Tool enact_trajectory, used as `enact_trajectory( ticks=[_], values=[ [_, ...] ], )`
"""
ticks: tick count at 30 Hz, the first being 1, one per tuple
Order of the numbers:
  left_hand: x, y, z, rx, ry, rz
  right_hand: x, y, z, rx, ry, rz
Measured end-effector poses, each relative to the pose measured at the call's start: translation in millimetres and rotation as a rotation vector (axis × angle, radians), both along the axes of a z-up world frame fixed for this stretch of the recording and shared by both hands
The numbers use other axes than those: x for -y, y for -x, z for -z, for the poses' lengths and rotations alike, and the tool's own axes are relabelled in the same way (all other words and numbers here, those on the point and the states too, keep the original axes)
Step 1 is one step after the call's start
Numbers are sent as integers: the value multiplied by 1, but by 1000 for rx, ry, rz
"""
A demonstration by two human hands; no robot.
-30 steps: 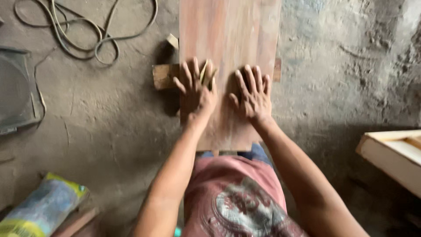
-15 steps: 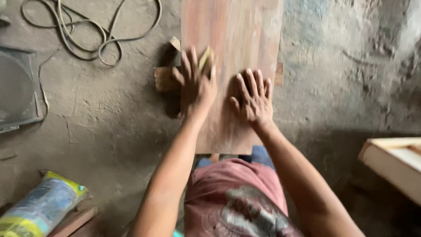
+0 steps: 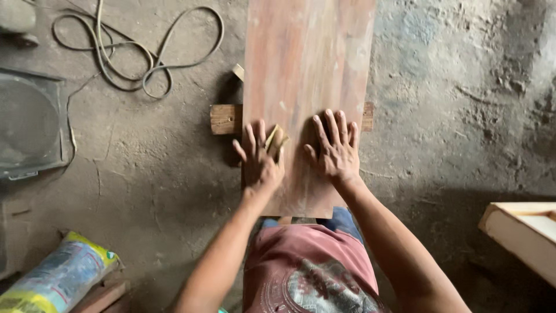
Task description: The person sands a wooden board by hand using a piece of sandpaper, rubbing it across the surface and edges.
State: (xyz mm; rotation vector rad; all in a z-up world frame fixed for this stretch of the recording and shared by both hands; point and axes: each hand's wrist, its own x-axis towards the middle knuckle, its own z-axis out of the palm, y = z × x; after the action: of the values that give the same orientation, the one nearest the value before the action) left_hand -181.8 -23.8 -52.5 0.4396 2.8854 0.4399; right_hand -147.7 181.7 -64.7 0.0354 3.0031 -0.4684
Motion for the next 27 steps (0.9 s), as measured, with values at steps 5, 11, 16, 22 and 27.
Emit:
enact_trajectory(
  ticks=[5,11,16,22,27],
  values=[
    [-38,163,50,-202,-45,184,3,0,-1,0,-12,4],
    [-116,308,73,-229,-126,129,-1,4,7,16,-17,16],
    [-71,211,99,-290,-159,285,-1,-1,9,-53,29,-12],
    [-7,10,57,-273,-244,250,-5,-1,7,-55,-5,-58],
    [27,-133,12,-267,-126,256,-18,6,13,-128,106,-193]
  ],
)
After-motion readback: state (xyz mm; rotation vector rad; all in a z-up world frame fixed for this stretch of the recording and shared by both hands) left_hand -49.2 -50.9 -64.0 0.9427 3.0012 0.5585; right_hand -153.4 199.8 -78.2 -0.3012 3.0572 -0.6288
